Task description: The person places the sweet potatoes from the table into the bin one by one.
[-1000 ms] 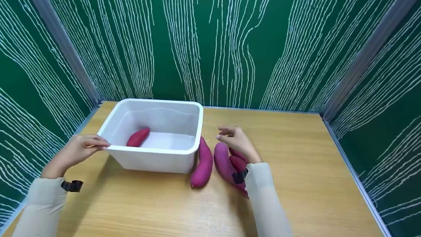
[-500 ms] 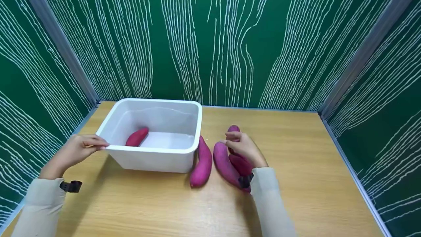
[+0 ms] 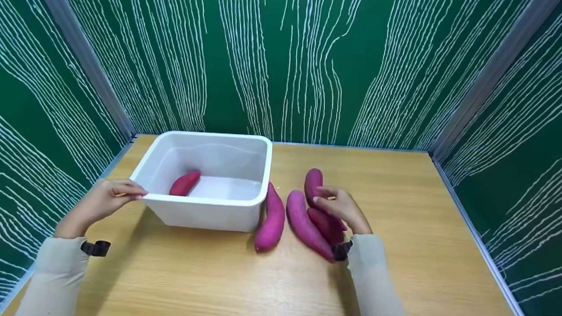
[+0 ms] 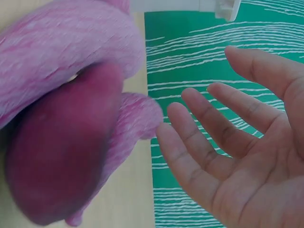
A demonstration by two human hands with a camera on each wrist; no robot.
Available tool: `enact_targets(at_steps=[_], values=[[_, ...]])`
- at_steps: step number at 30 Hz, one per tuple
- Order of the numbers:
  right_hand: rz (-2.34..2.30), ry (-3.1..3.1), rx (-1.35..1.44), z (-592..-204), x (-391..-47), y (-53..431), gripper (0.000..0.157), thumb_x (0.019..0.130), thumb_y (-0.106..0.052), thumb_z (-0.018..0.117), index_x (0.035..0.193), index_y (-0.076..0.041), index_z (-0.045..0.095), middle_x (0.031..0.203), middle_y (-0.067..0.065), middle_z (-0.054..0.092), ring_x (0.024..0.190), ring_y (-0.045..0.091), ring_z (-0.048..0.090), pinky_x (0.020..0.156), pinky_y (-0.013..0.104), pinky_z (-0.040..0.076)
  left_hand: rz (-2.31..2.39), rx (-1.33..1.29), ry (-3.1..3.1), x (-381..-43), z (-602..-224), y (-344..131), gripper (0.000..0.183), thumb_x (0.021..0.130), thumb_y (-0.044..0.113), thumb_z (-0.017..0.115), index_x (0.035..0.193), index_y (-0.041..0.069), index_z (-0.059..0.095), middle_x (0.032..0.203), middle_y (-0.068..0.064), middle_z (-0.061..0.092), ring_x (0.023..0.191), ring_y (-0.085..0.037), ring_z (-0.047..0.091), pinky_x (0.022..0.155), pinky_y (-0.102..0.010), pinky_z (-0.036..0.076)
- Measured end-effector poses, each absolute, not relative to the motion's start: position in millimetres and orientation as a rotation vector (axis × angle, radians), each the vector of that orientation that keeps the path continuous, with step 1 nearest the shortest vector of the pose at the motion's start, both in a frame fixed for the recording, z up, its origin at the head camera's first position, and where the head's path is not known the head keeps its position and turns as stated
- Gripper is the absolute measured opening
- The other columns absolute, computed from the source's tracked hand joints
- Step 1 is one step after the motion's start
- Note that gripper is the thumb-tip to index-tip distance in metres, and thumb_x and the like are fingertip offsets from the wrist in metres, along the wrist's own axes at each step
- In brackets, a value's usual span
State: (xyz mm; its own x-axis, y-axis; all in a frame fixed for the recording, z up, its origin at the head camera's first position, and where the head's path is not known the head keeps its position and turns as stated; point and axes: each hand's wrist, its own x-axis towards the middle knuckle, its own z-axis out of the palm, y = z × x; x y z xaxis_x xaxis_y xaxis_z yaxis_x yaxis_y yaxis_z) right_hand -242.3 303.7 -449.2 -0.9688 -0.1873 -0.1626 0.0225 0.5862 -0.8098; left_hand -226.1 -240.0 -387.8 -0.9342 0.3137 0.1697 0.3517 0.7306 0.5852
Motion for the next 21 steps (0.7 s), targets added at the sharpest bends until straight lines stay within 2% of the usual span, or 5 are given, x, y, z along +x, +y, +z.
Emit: enact_targets(at_steps=[11, 21], values=[[-1.358, 2.552, -0.072, -463, -234, 318, 0.062, 0.095, -0.035, 0.059, 0.143, -0.001, 0.042, 0.141, 0.025, 0.048, 0.118, 0.036, 0.056, 0.095, 0.047, 0.053, -0.958, -0.561, -2.846, -225, -390, -238, 0.022, 0.085, -0.005, 0.066, 0.101, 0.006, 0.076, 0.106, -0.012, 0.072, 0.106, -0.036, 0.063, 0.093, -0.052, 0.051], [-1.331, 2.543, -0.019, -469, -230, 327, 0.066, 0.093, -0.039, 0.061, 0.144, -0.002, 0.040, 0.142, 0.025, 0.047, 0.120, 0.036, 0.055, 0.098, 0.049, 0.051, -0.972, -0.518, -2.887, -225, -388, -239, 0.022, 0.086, -0.002, 0.067, 0.104, 0.007, 0.075, 0.110, -0.012, 0.071, 0.112, -0.039, 0.061, 0.094, -0.053, 0.049]])
